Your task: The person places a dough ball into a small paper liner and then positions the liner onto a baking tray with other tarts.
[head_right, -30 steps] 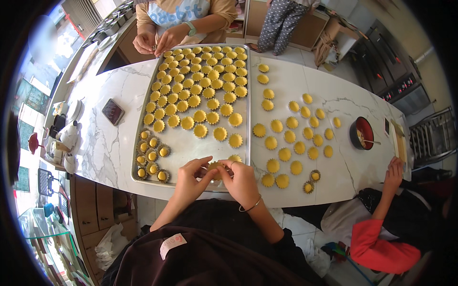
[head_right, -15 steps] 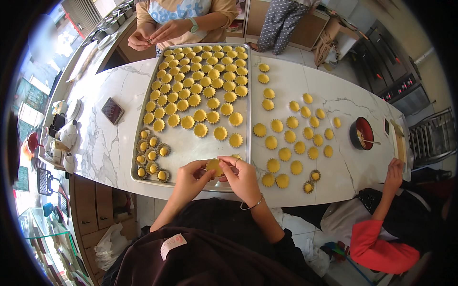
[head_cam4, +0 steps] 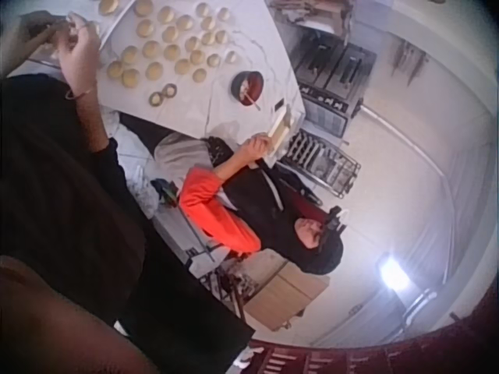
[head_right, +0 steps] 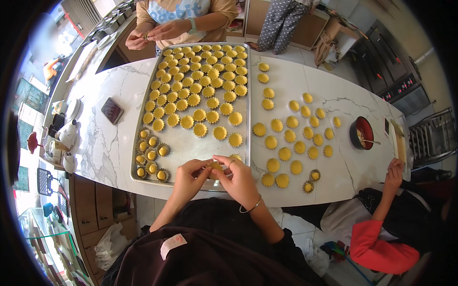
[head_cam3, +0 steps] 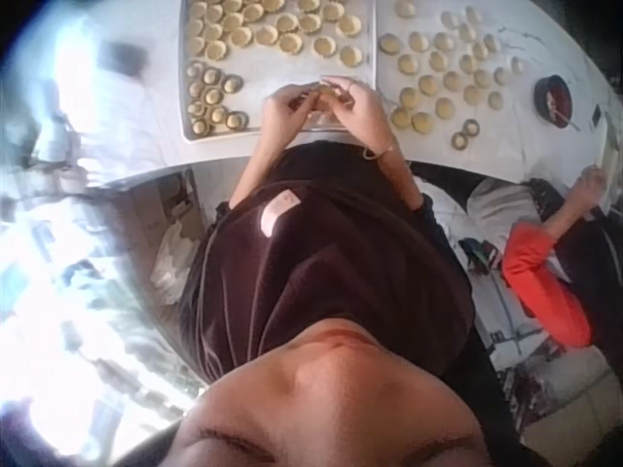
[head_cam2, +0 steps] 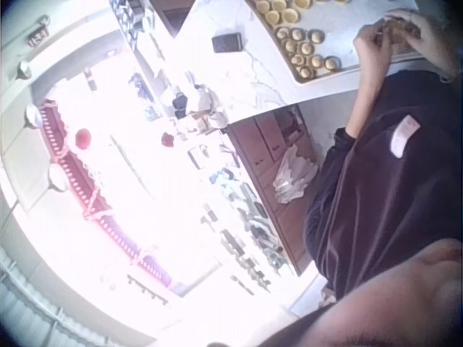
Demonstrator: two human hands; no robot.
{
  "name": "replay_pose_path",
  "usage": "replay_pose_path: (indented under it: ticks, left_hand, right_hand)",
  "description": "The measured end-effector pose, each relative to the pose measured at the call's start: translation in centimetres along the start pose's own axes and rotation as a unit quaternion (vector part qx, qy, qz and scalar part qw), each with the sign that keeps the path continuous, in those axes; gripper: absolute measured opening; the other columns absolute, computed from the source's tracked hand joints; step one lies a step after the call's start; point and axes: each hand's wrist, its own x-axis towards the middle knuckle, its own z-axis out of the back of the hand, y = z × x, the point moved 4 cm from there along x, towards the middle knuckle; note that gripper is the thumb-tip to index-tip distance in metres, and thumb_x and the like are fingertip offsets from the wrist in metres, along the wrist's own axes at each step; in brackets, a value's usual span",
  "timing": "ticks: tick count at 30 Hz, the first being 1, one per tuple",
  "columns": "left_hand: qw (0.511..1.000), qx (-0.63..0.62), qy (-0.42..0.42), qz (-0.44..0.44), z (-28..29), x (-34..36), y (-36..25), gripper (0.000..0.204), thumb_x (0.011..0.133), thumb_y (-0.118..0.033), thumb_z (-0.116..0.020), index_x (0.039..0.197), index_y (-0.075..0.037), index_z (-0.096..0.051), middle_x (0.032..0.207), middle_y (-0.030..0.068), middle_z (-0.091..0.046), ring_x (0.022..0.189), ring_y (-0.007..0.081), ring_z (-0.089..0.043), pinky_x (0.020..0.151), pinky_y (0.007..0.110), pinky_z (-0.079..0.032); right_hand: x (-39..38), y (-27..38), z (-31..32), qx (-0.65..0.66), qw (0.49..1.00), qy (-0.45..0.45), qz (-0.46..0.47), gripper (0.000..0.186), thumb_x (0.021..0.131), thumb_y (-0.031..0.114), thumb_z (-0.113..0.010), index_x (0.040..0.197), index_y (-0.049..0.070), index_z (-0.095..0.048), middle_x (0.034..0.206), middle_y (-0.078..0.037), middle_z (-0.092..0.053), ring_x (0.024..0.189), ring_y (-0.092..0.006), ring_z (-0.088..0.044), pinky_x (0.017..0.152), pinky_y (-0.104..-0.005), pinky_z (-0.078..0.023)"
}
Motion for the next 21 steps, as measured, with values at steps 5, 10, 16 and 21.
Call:
replay_pose_path:
  ticks: [5,10,16,21]
  left_hand:
    - [0.998,0.057,0.033,-0.022,0.2,-0.1,-1.4,0.022,0.081,-0.002,-0.064,0.103,0.002,-0.066,0.084,0.0116,-0.065,0.07,0.0127,-0.062,0.062,0.025,-0.05]
    - [0.993,0.098,0.037,-0.047,0.4,0.0,-1.2,0.021,0.082,-0.002,-0.064,0.102,0.001,-0.067,0.084,0.0124,-0.065,0.067,0.0152,-0.062,0.061,0.025,-0.05]
    - [0.991,0.109,0.07,-0.038,0.5,0.1,-1.7,0.02,0.082,-0.005,-0.066,0.101,0.001,-0.067,0.079,0.0106,-0.064,0.064,0.0127,-0.061,0.057,0.025,-0.047]
    - [0.996,0.062,0.072,0.0,0.5,-0.2,-0.3,0.018,0.081,-0.008,-0.067,0.098,0.0,-0.068,0.074,0.0109,-0.063,0.059,0.0137,-0.058,0.055,0.026,-0.045]
  right_hand:
    - [0.2,-0.1,0.4,-0.08,0.996,-0.02,0.033,0.02,0.081,0.003,-0.065,0.101,0.001,-0.066,0.086,-0.012,-0.066,0.071,-0.0201,-0.066,0.064,-0.0271,-0.054]
    - [0.3,0.7,0.3,-0.132,0.988,-0.016,0.084,0.017,0.081,0.003,-0.067,0.098,0.0,-0.068,0.082,-0.01,-0.065,0.068,-0.0146,-0.064,0.059,-0.0236,-0.052]
    - [0.5,0.0,0.2,-0.12,0.99,-0.021,0.071,0.014,0.08,0.005,-0.068,0.093,0.001,-0.068,0.083,-0.01,-0.065,0.07,-0.0155,-0.064,0.059,-0.0235,-0.051]
    - [0.5,-0.5,0.1,-0.093,0.994,-0.006,0.055,0.012,0.08,0.007,-0.068,0.091,0.002,-0.068,0.083,-0.009,-0.065,0.069,-0.0173,-0.064,0.059,-0.0253,-0.051]
